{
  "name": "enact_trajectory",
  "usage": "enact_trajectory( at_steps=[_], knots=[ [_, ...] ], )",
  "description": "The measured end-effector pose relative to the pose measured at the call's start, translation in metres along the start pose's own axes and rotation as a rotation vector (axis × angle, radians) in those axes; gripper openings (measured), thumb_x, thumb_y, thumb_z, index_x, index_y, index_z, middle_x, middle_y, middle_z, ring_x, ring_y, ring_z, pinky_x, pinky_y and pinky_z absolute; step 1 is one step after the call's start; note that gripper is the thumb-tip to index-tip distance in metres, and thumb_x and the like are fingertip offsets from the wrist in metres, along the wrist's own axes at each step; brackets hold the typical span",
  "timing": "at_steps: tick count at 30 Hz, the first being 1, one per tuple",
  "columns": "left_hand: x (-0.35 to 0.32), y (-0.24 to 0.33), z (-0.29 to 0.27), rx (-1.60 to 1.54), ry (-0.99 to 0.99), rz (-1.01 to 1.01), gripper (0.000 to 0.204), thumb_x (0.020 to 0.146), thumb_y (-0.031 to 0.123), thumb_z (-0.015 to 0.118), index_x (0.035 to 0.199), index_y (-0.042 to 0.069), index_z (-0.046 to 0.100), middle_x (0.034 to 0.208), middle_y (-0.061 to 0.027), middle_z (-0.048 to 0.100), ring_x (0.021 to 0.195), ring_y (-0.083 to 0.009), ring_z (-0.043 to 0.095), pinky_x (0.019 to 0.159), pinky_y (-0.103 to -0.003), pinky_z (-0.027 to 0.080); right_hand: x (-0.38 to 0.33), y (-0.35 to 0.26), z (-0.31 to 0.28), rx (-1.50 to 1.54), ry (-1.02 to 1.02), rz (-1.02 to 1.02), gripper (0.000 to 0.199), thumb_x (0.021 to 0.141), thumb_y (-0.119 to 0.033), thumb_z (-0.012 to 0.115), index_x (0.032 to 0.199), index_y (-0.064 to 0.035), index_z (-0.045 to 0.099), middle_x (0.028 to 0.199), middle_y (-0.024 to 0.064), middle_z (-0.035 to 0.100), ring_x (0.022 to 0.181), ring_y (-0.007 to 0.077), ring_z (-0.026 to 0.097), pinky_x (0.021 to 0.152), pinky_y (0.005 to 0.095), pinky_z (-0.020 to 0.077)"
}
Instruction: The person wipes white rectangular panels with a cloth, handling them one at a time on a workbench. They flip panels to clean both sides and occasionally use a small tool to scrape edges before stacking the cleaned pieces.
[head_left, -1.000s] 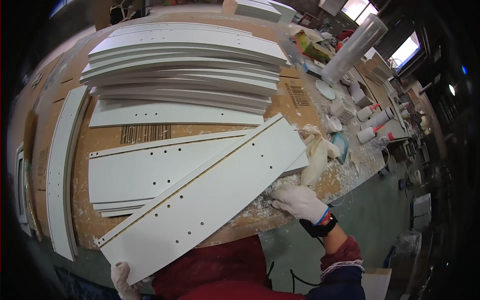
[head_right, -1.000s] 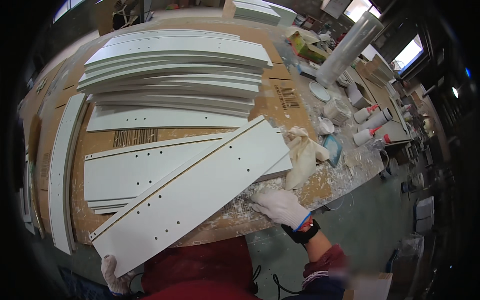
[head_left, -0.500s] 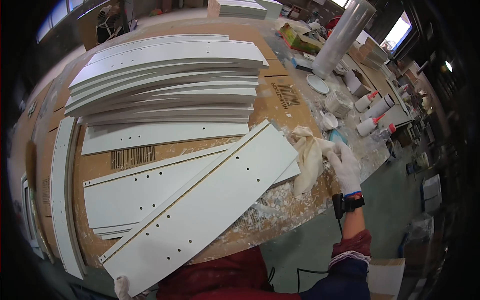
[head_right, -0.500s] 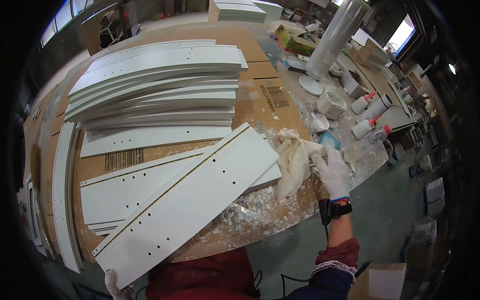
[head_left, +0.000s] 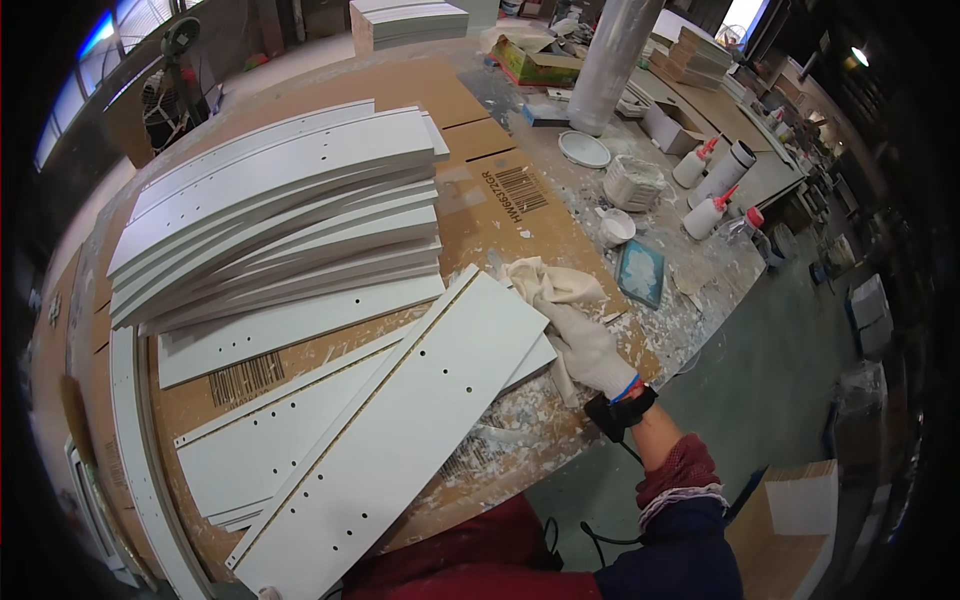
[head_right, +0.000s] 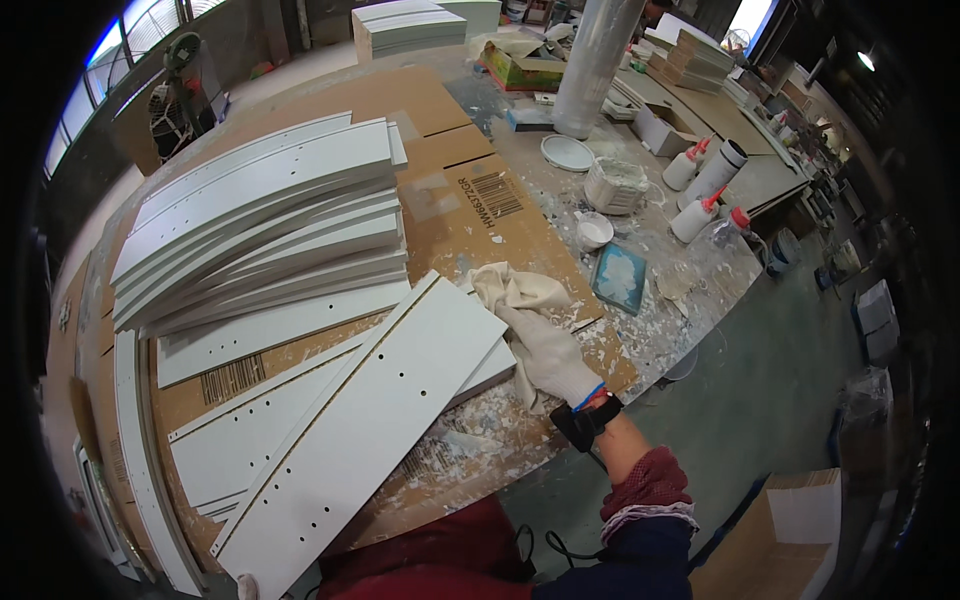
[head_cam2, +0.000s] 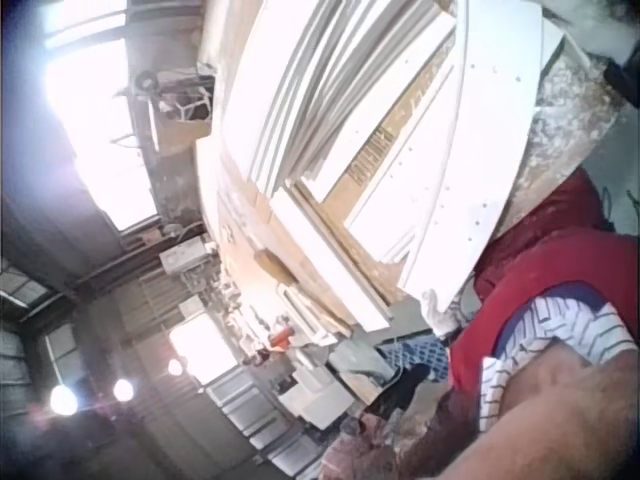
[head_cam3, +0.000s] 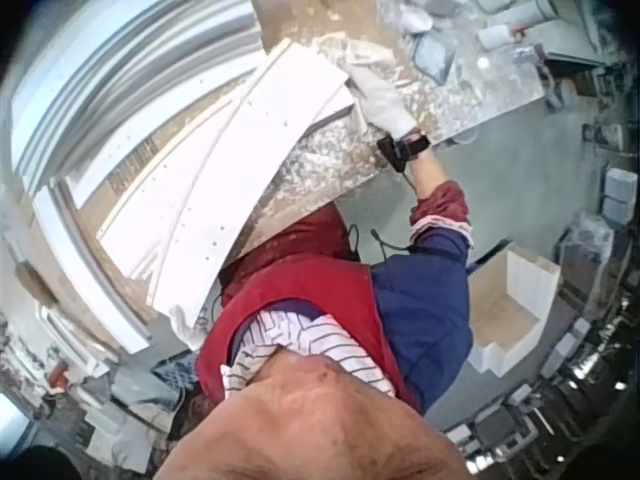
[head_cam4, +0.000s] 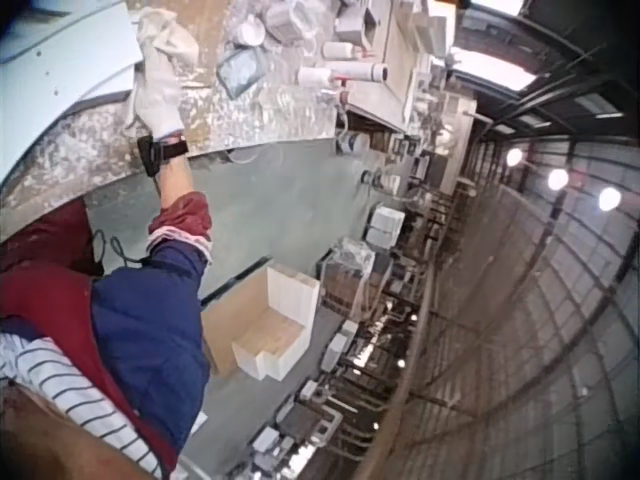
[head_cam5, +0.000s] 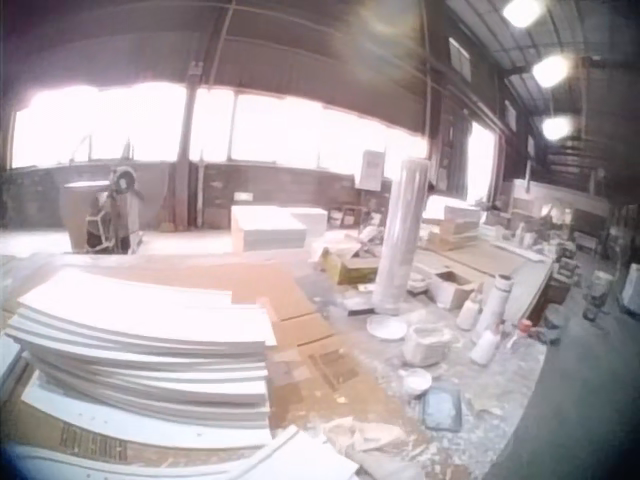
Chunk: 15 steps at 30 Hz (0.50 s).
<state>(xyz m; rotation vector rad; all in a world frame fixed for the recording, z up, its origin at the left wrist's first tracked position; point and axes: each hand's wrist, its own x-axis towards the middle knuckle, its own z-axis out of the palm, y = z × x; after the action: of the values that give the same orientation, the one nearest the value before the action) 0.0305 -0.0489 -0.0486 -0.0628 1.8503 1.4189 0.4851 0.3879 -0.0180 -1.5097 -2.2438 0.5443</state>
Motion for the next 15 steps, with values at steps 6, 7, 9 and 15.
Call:
enact_trajectory(
  at_steps=[6, 7, 9, 15],
  knots=[
    [0.001, 0.014, -0.002, -0.257, -0.097, -0.164, 0.038, 0.088, 0.029, 0.064, 0.118, 0.008, 0.054, 0.105, -0.0172, 0.063, 0.080, -0.0272, 0.063, 0.055, -0.031, 0.047, 0.011, 0.002, -0.033, 0.147, 0.042, 0.159, 0.035, 0.086, -0.013, 0.059, 0.120, -0.0075, 0.063, 0.111, 0.0146, 0.066, 0.104, 0.0281, 0.063, 0.091, 0.0334, 0.0483],
    [0.002, 0.017, 0.000, -0.302, -0.115, -0.183, 0.038, 0.088, 0.028, 0.064, 0.119, 0.008, 0.054, 0.105, -0.0177, 0.063, 0.079, -0.0272, 0.063, 0.054, -0.031, 0.047, 0.010, -0.001, -0.046, 0.144, 0.078, 0.194, 0.033, 0.086, -0.012, 0.058, 0.118, -0.0076, 0.064, 0.109, 0.0142, 0.067, 0.104, 0.0278, 0.063, 0.091, 0.0335, 0.0481],
    [0.001, 0.021, 0.005, -0.393, -0.151, -0.242, 0.038, 0.089, 0.027, 0.064, 0.120, 0.008, 0.053, 0.105, -0.0188, 0.064, 0.077, -0.0273, 0.064, 0.051, -0.029, 0.046, 0.001, 0.006, -0.063, 0.201, 0.143, 0.248, 0.037, 0.083, -0.011, 0.057, 0.119, -0.0065, 0.063, 0.107, 0.0146, 0.068, 0.101, 0.0280, 0.065, 0.089, 0.0336, 0.0493],
    [-0.012, 0.031, 0.015, -0.362, -0.085, -0.274, 0.036, 0.087, 0.024, 0.063, 0.119, 0.010, 0.053, 0.104, -0.0167, 0.064, 0.077, -0.0275, 0.064, 0.055, -0.032, 0.048, -0.035, 0.025, -0.092, 0.230, 0.112, 0.492, 0.040, 0.081, -0.012, 0.056, 0.120, -0.0069, 0.062, 0.116, 0.0156, 0.064, 0.109, 0.0293, 0.061, 0.094, 0.0355, 0.0467]
  ],
)
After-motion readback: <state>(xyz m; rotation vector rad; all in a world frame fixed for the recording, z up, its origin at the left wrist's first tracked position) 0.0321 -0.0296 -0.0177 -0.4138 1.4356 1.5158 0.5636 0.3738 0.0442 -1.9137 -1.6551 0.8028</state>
